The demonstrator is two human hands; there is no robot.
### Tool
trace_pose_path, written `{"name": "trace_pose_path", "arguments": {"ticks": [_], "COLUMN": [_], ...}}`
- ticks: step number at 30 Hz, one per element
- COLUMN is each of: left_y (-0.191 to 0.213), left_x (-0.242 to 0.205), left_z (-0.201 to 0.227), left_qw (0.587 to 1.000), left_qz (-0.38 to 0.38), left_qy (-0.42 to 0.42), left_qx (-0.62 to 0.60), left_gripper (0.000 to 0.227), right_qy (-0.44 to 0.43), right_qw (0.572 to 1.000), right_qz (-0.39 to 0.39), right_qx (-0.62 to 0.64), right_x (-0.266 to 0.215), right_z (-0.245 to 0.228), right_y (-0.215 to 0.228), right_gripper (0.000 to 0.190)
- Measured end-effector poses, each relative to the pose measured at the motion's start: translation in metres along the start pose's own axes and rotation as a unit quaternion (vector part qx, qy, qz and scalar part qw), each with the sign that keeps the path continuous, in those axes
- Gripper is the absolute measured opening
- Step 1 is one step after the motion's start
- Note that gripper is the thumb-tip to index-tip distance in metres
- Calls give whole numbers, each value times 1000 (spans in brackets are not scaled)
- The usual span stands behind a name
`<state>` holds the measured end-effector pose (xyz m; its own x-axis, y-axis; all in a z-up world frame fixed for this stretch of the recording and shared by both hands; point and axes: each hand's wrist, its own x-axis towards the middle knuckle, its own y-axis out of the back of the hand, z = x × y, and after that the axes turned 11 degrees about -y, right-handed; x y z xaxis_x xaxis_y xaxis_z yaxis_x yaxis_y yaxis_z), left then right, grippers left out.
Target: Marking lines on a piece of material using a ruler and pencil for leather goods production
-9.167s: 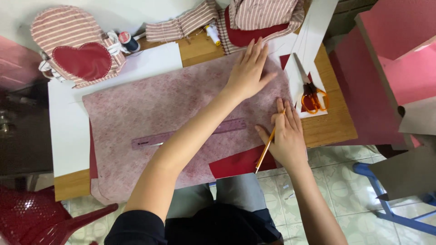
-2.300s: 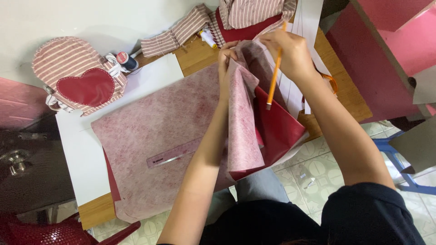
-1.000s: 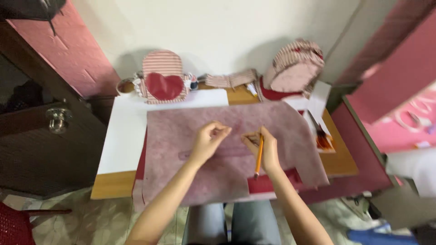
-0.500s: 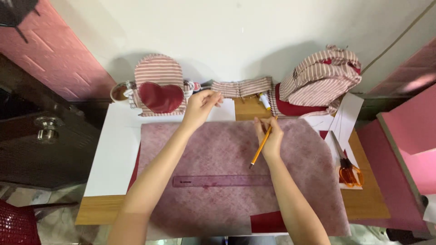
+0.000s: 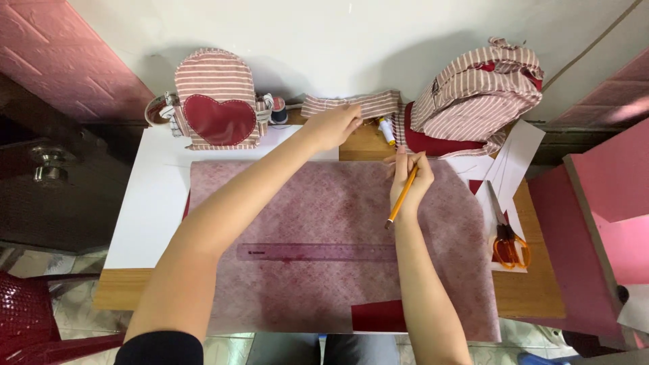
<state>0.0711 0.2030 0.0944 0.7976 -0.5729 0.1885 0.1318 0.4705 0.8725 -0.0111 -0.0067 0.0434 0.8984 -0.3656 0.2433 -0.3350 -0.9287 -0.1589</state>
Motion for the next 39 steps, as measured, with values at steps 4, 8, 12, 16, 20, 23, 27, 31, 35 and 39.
{"name": "trace_pose_path", "arguments": {"ticks": [4, 8, 12, 16, 20, 23, 27, 31, 35, 39], "left_y": [3, -30, -18, -12, -13, 18, 54, -9, -59, -67], "left_x": [27, 63, 66, 66, 55, -11, -172, -310, -362, -358], "left_z": [5, -21, 3, 8, 7, 51, 140, 159, 152, 144], "left_qw": [997, 986, 974, 983, 971, 976, 990, 978, 958, 949], "left_qz": [-14, -2, -5, 27, 20, 42, 125, 185, 147, 151], "left_qy": [-42, -63, -88, -83, -68, -48, -5, 95, 227, 247], "left_qx": [71, 154, 208, 162, 229, 210, 61, 7, 94, 128], "left_gripper": [14, 13, 27, 35, 27, 69, 43, 47, 57, 54], "right_qy": [-3, -27, -26, -37, -54, -48, -42, -65, 54, 219], "right_qw": [1000, 999, 999, 998, 996, 997, 997, 994, 996, 940], "right_qz": [7, 14, 32, 34, 40, 29, 34, 28, -42, -123], "right_qx": [13, 31, 34, 37, 53, 50, 56, 84, -65, -229], "right_x": [4, 7, 10, 4, 1, 4, 8, 5, -2, -44], "right_z": [8, 13, 17, -8, -22, -17, -17, -19, 16, 7], "right_y": [1, 2, 5, 4, 6, 10, 9, 5, 5, 0], "right_gripper": [46, 45, 45, 45, 46, 46, 44, 40, 39, 17]}}
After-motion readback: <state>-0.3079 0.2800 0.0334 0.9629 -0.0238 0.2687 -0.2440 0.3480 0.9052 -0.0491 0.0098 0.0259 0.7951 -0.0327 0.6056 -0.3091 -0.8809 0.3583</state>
